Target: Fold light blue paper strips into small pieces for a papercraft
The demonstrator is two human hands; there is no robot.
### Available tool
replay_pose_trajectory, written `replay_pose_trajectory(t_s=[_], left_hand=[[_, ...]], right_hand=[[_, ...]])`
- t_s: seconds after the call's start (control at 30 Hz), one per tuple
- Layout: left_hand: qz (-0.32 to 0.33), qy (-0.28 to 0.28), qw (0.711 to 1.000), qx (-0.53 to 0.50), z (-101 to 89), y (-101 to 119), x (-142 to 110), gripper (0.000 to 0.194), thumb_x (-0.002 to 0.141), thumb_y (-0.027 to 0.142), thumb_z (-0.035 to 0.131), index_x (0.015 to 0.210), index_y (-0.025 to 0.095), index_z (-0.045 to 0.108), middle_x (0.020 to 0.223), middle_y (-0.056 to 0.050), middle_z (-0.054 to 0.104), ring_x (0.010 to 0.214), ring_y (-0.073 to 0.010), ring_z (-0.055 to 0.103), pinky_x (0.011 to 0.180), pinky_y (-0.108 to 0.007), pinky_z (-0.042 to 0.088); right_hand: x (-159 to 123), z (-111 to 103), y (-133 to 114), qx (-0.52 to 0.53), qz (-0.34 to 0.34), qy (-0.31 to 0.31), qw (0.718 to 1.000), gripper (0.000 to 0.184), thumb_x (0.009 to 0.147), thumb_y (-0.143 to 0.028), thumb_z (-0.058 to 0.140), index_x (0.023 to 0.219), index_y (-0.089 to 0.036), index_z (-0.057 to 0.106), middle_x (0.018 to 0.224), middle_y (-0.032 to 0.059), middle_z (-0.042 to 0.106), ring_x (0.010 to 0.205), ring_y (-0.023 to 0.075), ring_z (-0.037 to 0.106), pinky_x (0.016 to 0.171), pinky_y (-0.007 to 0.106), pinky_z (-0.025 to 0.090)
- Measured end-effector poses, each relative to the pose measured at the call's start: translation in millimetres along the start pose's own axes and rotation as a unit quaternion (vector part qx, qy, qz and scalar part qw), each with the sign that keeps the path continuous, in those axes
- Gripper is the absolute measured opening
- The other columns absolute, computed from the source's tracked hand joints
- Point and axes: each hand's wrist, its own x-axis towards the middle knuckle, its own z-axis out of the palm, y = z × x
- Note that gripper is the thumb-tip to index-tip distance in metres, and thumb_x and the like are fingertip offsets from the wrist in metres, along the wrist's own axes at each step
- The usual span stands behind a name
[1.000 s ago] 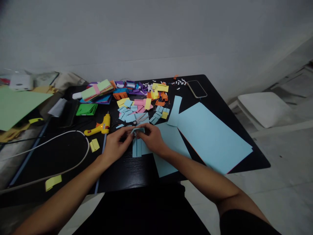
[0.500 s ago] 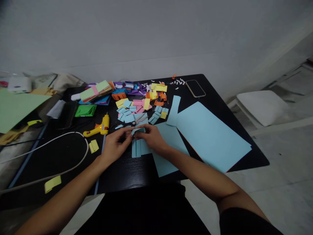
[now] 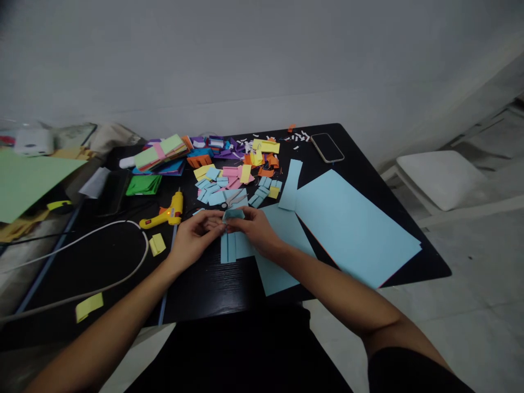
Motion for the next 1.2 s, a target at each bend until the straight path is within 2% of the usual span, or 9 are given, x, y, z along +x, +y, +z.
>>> replay_pose_trajectory(t_s=[0.2,0.37,0.57,0.67,0.8,0.93,1.07,1.2], left_hand=[[0.017,0.008,1.000,0.012,0.4,-0.3,-1.4,0.025,0.087,0.028,0.077,0.111,0.018,0.074,0.079,-0.002,0.075,0.070,-0.0142,0.071,0.070,-0.029,0.062],[0.045,0.016,0.998,0.040,-1.4,-3.1,-1.8,0.023,0.088,0.028,0.079,0.109,0.019,0.076,0.085,-0.004,0.077,0.073,-0.0153,0.072,0.073,-0.030,0.062],[0.088,0.026,0.991,0.095,-6.6,-3.8,-1.1,0.022,0.089,0.032,0.079,0.107,0.021,0.077,0.089,-0.004,0.077,0.076,-0.0164,0.072,0.076,-0.032,0.062],[0.086,0.021,0.990,0.109,-6.3,-1.2,-1.3,0.023,0.091,0.030,0.077,0.111,0.019,0.075,0.089,-0.004,0.076,0.075,-0.0157,0.071,0.076,-0.030,0.061],[0.075,0.007,0.989,0.124,-2.0,4.2,-2.4,0.029,0.092,0.028,0.073,0.118,0.018,0.070,0.087,-0.002,0.073,0.073,-0.0141,0.069,0.072,-0.028,0.060],[0.081,0.023,0.983,0.165,0.8,6.9,-3.7,0.020,0.096,0.028,0.066,0.114,0.019,0.069,0.083,0.000,0.071,0.072,-0.0136,0.067,0.070,-0.026,0.057],[0.084,0.039,0.979,0.180,0.5,7.1,-4.3,0.018,0.096,0.023,0.062,0.112,0.020,0.069,0.086,-0.002,0.074,0.075,-0.0149,0.069,0.070,-0.026,0.056],[0.066,0.049,0.982,0.168,0.1,7.2,-4.1,0.016,0.093,0.022,0.063,0.107,0.019,0.069,0.083,-0.001,0.073,0.070,-0.0140,0.068,0.065,-0.025,0.055]], right_hand=[[0.6,-0.5,0.2,-0.010,-0.007,0.005,1.000,0.028,0.067,-0.039,0.090,0.078,-0.019,0.074,0.075,-0.0007,0.069,0.069,0.0145,0.063,0.076,0.033,0.058],[2.2,-2.4,1.0,0.013,0.002,-0.013,1.000,0.027,0.066,-0.033,0.091,0.085,-0.021,0.076,0.076,-0.0019,0.070,0.068,0.0139,0.064,0.075,0.032,0.058],[3.1,-2.2,0.8,0.030,0.001,-0.027,0.999,0.021,0.066,-0.027,0.089,0.083,-0.021,0.077,0.076,-0.0021,0.071,0.069,0.0133,0.063,0.075,0.030,0.057],[2.6,-2.4,1.3,0.029,-0.001,-0.023,0.999,0.020,0.066,-0.026,0.089,0.080,-0.021,0.077,0.078,-0.0015,0.072,0.073,0.0143,0.065,0.081,0.032,0.057],[0.9,-2.5,2.3,-0.009,-0.014,0.002,1.000,0.025,0.066,-0.025,0.088,0.088,-0.021,0.077,0.084,-0.0012,0.075,0.081,0.0168,0.069,0.088,0.034,0.057],[0.9,-1.0,5.0,-0.042,-0.030,0.015,0.999,0.030,0.063,-0.024,0.089,0.090,-0.020,0.075,0.086,-0.0010,0.076,0.085,0.0186,0.071,0.090,0.036,0.058],[2.3,0.0,9.0,-0.053,-0.049,0.009,0.997,0.031,0.065,-0.024,0.087,0.092,-0.020,0.073,0.086,-0.0005,0.077,0.081,0.0176,0.073,0.085,0.034,0.060],[1.3,0.0,11.1,-0.094,-0.046,0.003,0.995,0.027,0.075,-0.029,0.081,0.098,-0.020,0.070,0.077,-0.0013,0.074,0.070,0.0168,0.074,0.076,0.035,0.062]])
